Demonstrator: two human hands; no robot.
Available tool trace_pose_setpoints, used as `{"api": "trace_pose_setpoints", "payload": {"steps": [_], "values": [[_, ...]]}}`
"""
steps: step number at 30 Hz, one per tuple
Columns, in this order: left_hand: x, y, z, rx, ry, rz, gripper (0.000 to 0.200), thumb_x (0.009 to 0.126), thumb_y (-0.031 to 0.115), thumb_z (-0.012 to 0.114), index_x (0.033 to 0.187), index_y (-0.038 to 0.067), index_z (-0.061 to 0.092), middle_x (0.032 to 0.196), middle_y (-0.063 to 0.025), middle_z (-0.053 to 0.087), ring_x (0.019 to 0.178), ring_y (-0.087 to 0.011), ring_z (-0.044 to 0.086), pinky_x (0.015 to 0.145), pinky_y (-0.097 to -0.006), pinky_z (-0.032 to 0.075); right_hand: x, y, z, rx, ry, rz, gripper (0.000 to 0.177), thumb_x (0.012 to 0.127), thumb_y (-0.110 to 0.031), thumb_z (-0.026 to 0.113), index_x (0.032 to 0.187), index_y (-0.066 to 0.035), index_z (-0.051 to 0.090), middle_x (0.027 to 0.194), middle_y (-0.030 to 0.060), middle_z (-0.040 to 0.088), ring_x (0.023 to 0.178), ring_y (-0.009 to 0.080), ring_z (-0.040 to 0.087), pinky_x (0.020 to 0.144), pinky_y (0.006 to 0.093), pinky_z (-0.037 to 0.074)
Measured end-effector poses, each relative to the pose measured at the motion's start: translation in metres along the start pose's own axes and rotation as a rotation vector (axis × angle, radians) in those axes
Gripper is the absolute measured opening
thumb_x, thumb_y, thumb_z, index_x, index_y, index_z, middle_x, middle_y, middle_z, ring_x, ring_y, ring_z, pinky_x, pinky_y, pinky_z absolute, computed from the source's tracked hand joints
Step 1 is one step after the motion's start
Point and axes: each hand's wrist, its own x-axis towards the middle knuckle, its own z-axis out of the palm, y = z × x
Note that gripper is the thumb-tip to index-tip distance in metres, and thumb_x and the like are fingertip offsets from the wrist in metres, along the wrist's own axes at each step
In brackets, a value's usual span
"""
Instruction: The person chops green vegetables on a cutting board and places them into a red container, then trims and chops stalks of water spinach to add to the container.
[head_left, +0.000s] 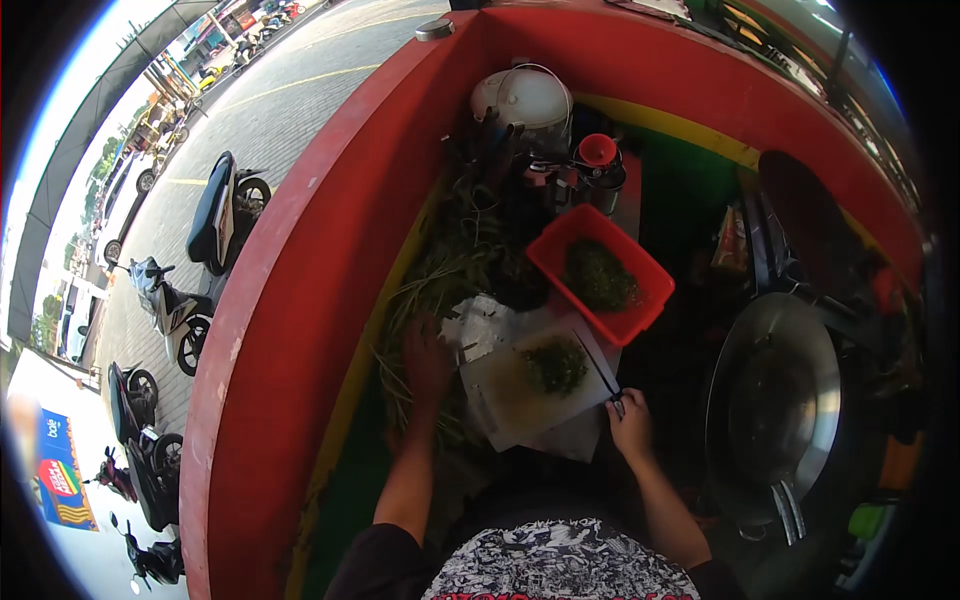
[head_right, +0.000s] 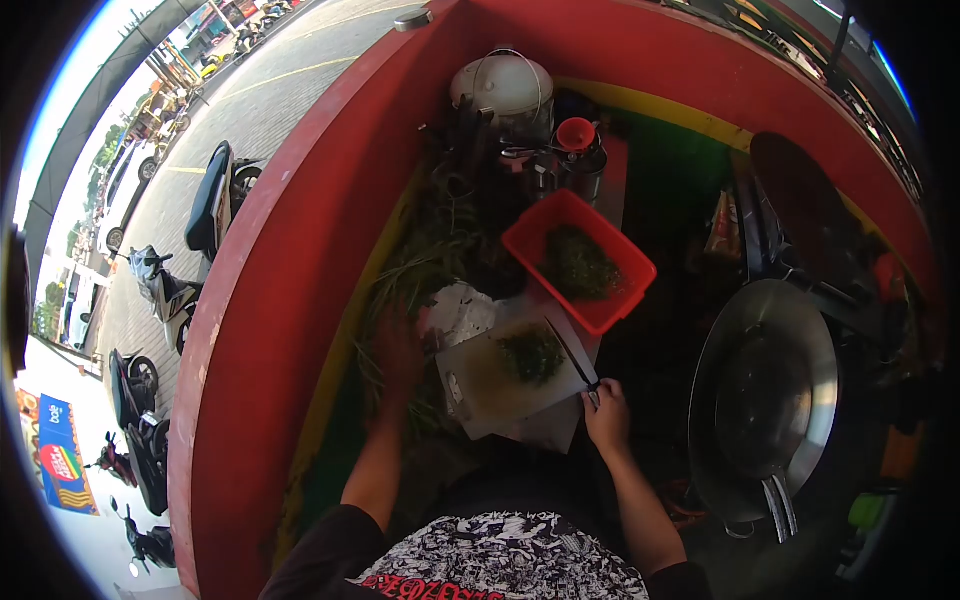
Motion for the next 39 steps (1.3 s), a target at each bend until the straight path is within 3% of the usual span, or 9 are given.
{"api": "trace_pose_setpoints", "payload": {"steps": [3,6,11,16,18,25,31,36,39], "values": [[-0.064,0.020,0.024,-0.340,-0.412,-0.371,0.062,0.099,0.025,0.067,0.152,-0.003,0.049,0.148,-0.0272,0.054,0.138,-0.0436,0.051,0.117,-0.0505,0.042,0.019,0.006,0.015,-0.027,0.059,-0.085,0.025,0.095,-0.016,0.077,0.102,0.006,0.071,0.115,0.0265,0.071,0.101,0.0464,0.071,0.088,0.0495,0.057],[-0.089,0.043,0.037,-0.169,-0.356,-0.354,0.068,0.097,0.026,0.071,0.153,-0.003,0.047,0.150,-0.0279,0.051,0.134,-0.0464,0.054,0.114,-0.0523,0.045,0.027,0.013,0.033,0.087,0.080,-0.039,0.029,0.091,-0.017,0.080,0.106,0.006,0.071,0.114,0.0259,0.071,0.103,0.0461,0.071,0.089,0.0492,0.057],[-0.081,0.055,0.046,-0.072,-0.442,-0.443,0.074,0.093,0.026,0.076,0.154,-0.003,0.044,0.151,-0.0293,0.048,0.128,-0.0491,0.057,0.108,-0.0558,0.049,0.031,0.030,0.037,0.067,0.054,-0.037,0.033,0.080,-0.016,0.090,0.083,0.005,0.066,0.091,0.0214,0.067,0.077,0.0413,0.067,0.068,0.0481,0.051],[-0.082,0.034,0.068,-0.128,-0.461,-0.537,0.083,0.088,0.028,0.079,0.155,-0.004,0.042,0.151,-0.0319,0.047,0.128,-0.0514,0.057,0.106,-0.0570,0.050,0.014,0.033,0.031,0.082,-0.023,-0.030,0.036,0.078,-0.019,0.092,0.091,0.006,0.071,0.090,0.0212,0.066,0.077,0.0417,0.066,0.069,0.0474,0.051],[-0.069,0.033,0.067,-0.215,-0.722,-0.739,0.090,0.089,0.042,0.075,0.157,-0.005,0.040,0.154,-0.0324,0.046,0.136,-0.0515,0.053,0.111,-0.0562,0.047,0.002,0.033,0.028,0.075,-0.011,-0.047,0.037,0.077,-0.020,0.093,0.091,0.006,0.071,0.088,0.0202,0.064,0.073,0.0402,0.064,0.067,0.0466,0.050],[-0.081,0.012,0.131,0.102,-0.663,-0.703,0.102,0.091,0.066,0.061,0.159,-0.006,0.037,0.161,-0.0290,0.044,0.148,-0.0503,0.044,0.120,-0.0615,0.037,-0.016,0.029,0.016,0.267,0.018,-0.049,0.043,0.074,-0.020,0.097,0.092,0.008,0.069,0.083,0.0147,0.063,0.066,0.0260,0.060,0.064,0.0378,0.049],[-0.054,0.039,0.069,-0.151,-0.656,-0.794,0.085,0.092,0.040,0.071,0.161,0.003,0.038,0.161,-0.0281,0.043,0.142,-0.0517,0.048,0.113,-0.0596,0.044,-0.010,0.024,0.010,0.348,-0.090,-0.030,0.039,0.077,-0.017,0.096,0.095,0.005,0.068,0.084,0.0113,0.065,0.067,0.0163,0.060,0.064,0.0327,0.050],[-0.077,-0.006,0.104,-0.155,-0.401,-0.235,0.065,0.098,0.015,0.062,0.160,0.005,0.042,0.141,-0.0278,0.056,0.130,-0.0452,0.058,0.108,-0.0568,0.050,-0.010,0.027,0.010,0.438,-0.132,-0.048,0.035,0.080,-0.015,0.093,0.098,0.002,0.068,0.087,0.0088,0.068,0.072,0.0147,0.065,0.067,0.0312,0.052],[-0.059,0.015,0.058,-0.180,-0.497,-0.289,0.058,0.097,0.011,0.061,0.152,0.001,0.047,0.139,-0.0309,0.056,0.124,-0.0472,0.061,0.104,-0.0556,0.053,-0.010,0.025,0.009,0.429,-0.156,-0.024,0.035,0.081,-0.016,0.093,0.098,0.003,0.069,0.090,0.0096,0.069,0.074,0.0158,0.067,0.068,0.0319,0.053]]}}
